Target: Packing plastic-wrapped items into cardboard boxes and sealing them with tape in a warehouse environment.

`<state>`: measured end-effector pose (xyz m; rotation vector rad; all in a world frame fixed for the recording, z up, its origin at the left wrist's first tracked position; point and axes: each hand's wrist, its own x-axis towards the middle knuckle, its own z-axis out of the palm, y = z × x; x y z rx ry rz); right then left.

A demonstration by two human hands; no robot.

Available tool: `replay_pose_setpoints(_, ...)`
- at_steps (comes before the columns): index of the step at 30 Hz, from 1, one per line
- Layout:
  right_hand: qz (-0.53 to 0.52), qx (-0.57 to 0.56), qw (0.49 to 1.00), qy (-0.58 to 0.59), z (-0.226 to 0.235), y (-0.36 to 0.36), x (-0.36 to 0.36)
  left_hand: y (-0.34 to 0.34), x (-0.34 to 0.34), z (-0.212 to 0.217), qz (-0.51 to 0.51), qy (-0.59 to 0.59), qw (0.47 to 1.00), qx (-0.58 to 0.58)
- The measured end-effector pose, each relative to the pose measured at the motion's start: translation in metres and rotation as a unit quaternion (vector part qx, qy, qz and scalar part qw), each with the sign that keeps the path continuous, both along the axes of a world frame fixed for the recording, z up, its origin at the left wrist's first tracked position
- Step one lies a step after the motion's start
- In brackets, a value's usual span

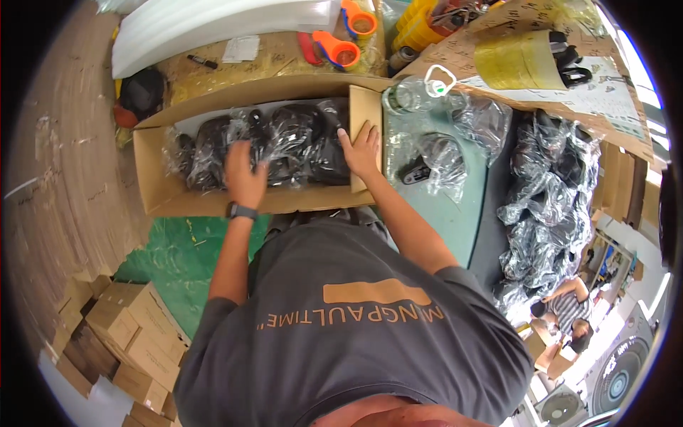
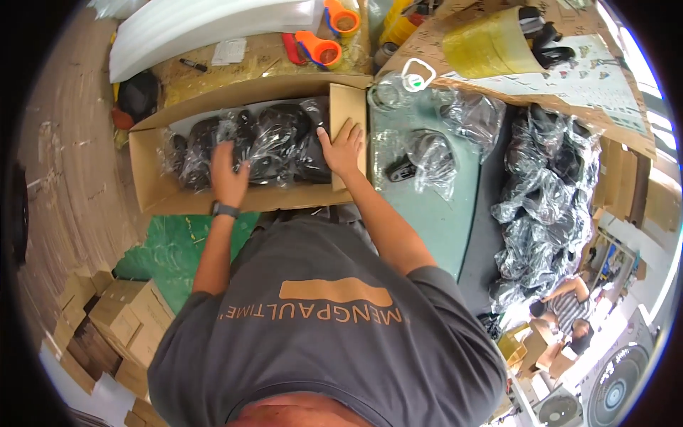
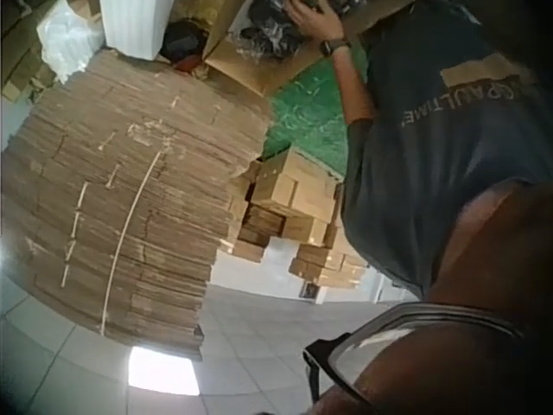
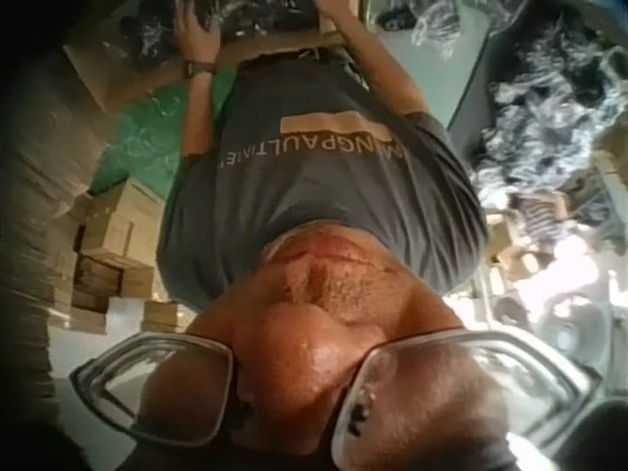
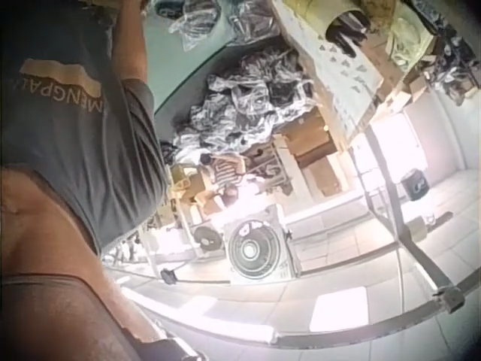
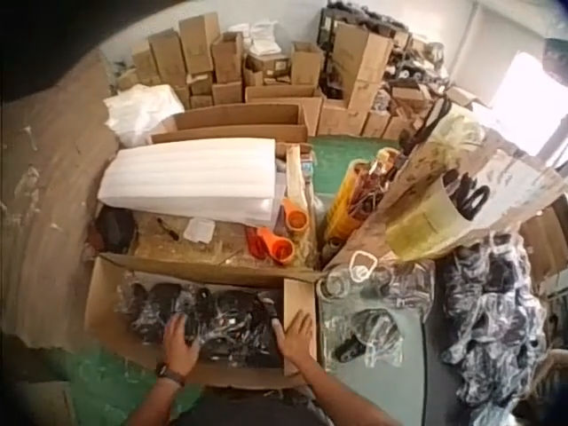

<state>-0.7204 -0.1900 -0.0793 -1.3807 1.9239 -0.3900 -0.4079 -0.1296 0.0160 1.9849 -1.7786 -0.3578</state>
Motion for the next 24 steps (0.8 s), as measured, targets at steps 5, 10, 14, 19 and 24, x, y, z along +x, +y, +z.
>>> replay_pose_setpoints(5, 0.036, -0.011, 0.974, 0.224, -0.037, 0.005, 0.056, 0.044, 0.224, 0.028, 0.236, -0.217, 0.940, -0.119)
replay_pose_setpoints(10, 0.055, 0.020, 0.951, 0.304, -0.037, -0.001, 0.068, 0.050, 0.428, 0.007, 0.377, -0.108, 0.917, 0.071)
replay_pose_setpoints(14, 0.090, 0.019, 0.948, 0.306, -0.036, -0.002, 0.077, 0.048, 0.497, -0.054, 0.341, 0.214, 0.874, 0.272)
replay_pose_setpoints(19, 0.185, 0.084, 0.951, 0.231, -0.006, 0.023, 0.040, -0.008, 0.313, -0.122, 0.198, 0.042, 0.911, 0.360)
replay_pose_setpoints(24, 0.384, 0.361, 0.846, -0.080, 0.097, 0.023, 0.026, 0.006, 0.348, -0.110, 0.045, 0.045, 0.866, 0.495)
